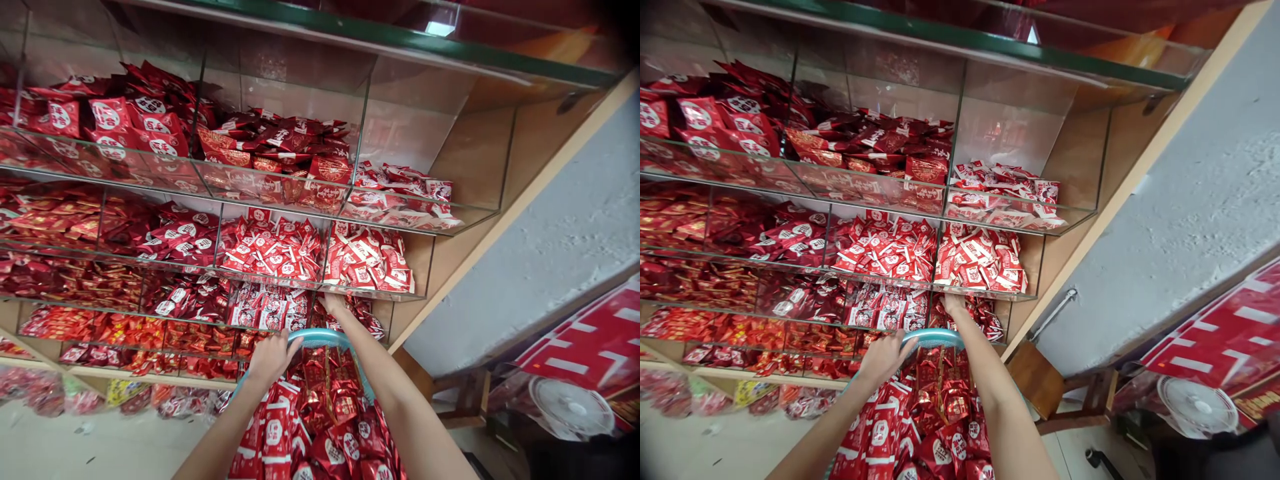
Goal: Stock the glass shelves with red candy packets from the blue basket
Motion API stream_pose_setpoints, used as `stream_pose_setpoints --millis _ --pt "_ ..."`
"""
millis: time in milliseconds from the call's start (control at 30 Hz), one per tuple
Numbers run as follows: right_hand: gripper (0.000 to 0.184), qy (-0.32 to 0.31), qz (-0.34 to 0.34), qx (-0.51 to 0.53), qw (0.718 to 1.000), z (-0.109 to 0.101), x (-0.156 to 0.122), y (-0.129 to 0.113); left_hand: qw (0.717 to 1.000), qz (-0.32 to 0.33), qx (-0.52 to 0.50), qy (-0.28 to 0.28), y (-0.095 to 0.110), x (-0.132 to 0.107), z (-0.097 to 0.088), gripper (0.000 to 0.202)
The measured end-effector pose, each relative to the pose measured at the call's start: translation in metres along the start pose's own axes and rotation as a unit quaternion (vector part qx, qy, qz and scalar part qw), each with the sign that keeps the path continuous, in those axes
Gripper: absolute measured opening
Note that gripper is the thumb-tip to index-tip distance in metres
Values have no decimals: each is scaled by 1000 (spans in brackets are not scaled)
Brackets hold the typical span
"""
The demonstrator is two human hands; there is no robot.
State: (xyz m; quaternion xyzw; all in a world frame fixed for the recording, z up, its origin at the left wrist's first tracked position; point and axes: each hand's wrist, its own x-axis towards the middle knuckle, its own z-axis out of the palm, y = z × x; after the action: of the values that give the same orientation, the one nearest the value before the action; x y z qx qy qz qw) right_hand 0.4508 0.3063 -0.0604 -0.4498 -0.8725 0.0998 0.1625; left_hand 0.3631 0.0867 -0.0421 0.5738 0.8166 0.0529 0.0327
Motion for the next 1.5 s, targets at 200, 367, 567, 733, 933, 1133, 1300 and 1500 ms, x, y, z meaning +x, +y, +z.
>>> stream_pose_setpoints --millis 200,367,567,733,933,1133,1300,1500 --pt "53 2 1 11 1000 7 7 0 1000 1 -1 -2 0 0 -2 67" --pt "50 16 23 25 999 1 8 -4 1000 12 -10 5 -2 0 -3 67" --pt "44 87 27 186 978 -28 -12 -2 1000 3 -6 -6 -1 1 -5 67" --pt "38 83 70 474 874 -60 -74 5 1000 3 2 -2 0 0 -6 67" --pt "34 -54 195 652 731 -85 -147 14 1000 8 12 -12 1 -1 -5 65" --pt "31 -67 216 675 703 -88 -181 9 1000 15 11 -10 0 -1 -6 63" --pt "34 -49 202 670 713 -86 -199 0 1000 3 9 -24 1 0 -7 61" --pt "30 -46 204 668 714 -78 -207 1 1000 10 17 -16 0 2 -4 61"
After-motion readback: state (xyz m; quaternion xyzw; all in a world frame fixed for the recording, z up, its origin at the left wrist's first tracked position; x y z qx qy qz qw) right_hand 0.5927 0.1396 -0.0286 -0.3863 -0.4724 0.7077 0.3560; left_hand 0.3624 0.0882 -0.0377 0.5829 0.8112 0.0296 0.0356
